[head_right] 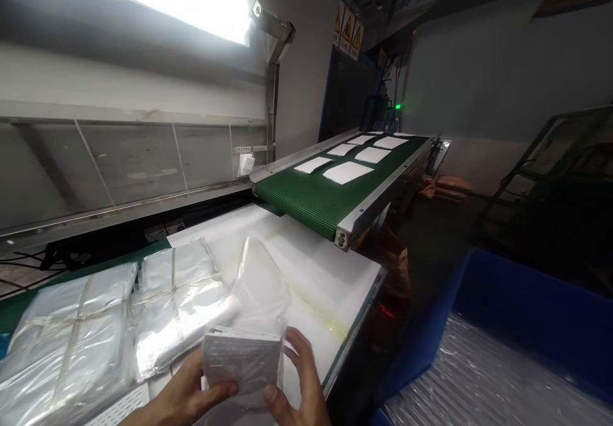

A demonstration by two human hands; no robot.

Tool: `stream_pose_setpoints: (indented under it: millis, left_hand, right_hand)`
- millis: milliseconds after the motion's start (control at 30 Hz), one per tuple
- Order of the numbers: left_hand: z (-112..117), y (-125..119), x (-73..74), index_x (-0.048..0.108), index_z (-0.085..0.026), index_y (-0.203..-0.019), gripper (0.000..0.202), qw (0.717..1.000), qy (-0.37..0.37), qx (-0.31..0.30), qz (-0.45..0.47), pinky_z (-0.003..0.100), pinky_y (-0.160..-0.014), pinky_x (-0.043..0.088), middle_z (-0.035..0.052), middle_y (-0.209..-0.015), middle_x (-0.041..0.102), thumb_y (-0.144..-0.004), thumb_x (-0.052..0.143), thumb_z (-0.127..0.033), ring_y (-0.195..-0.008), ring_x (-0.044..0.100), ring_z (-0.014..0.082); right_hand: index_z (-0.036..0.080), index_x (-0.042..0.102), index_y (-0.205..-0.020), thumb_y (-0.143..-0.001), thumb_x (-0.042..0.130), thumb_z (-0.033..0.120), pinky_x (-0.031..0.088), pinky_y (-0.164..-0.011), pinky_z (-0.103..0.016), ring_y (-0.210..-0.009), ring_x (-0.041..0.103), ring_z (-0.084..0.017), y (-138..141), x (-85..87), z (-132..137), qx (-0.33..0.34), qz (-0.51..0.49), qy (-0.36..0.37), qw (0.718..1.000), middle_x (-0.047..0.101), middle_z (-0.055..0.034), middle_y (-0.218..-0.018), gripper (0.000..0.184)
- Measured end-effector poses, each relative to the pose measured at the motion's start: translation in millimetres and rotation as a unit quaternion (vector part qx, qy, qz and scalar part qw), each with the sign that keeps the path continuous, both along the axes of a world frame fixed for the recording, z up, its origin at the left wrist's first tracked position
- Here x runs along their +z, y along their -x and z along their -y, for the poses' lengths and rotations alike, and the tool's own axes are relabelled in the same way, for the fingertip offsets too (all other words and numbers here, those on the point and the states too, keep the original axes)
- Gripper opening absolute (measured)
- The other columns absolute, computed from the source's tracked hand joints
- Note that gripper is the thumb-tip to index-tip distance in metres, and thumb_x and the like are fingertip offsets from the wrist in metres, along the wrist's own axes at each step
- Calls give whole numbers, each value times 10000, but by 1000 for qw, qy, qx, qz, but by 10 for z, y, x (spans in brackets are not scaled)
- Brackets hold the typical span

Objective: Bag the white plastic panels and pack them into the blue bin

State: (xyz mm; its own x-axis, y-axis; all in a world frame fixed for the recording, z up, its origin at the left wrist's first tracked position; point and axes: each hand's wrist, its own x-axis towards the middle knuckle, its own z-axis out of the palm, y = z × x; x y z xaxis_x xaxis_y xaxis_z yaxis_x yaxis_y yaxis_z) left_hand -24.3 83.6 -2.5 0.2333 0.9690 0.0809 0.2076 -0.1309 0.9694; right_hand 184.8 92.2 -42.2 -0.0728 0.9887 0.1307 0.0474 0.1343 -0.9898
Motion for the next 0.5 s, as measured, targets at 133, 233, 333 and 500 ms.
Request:
stream_pose_setpoints:
  millis: [133, 233, 333, 500]
  left_hand:
    - [31, 114, 22, 627, -231, -1115, 381, 995, 70, -62, -32, 388, -918, 438, 36, -1134, 654, -739, 684, -234, -1070, 552, 308]
    - [-8, 149, 82, 572, -236, -1194, 565, 998, 54, -33, 26, 380, -960, 411, 43, -1210, 606, -664, 766, -261, -1111, 524, 294]
    - [-82, 101, 164, 529, -226, -1205, 589, 995, -9, -25, 100, 355, -940, 415, 56, -1182, 594, -675, 766, -324, -1063, 530, 262]
    - [-92, 23, 92, 578, -215, -1058, 319, 996, -10, -17, 90, 318, -829, 450, 27, -998, 636, -773, 679, -315, -948, 572, 235]
  right_hand:
    - [243, 541, -1123, -696, 637, 531, 442, -900, -352, -1064, 578, -283, 25, 288, -98, 89, 40, 17, 995, 646, -66, -1095, 524]
    - [243, 536, -1085, -666, 669, 522, 455, -869, -372, -1016, 586, -298, 101, 170, -59, 11, 91, 33, 995, 651, -74, -1049, 520]
    - [244, 478, -1129, -622, 700, 545, 445, -892, -409, -1022, 580, -319, 166, -49, -13, -59, 102, 37, 992, 639, -93, -1048, 630]
    - [223, 384, -1190, -657, 711, 527, 423, -971, -458, -1123, 532, -329, 178, -223, 26, -177, 12, -80, 981, 514, -155, -1214, 696]
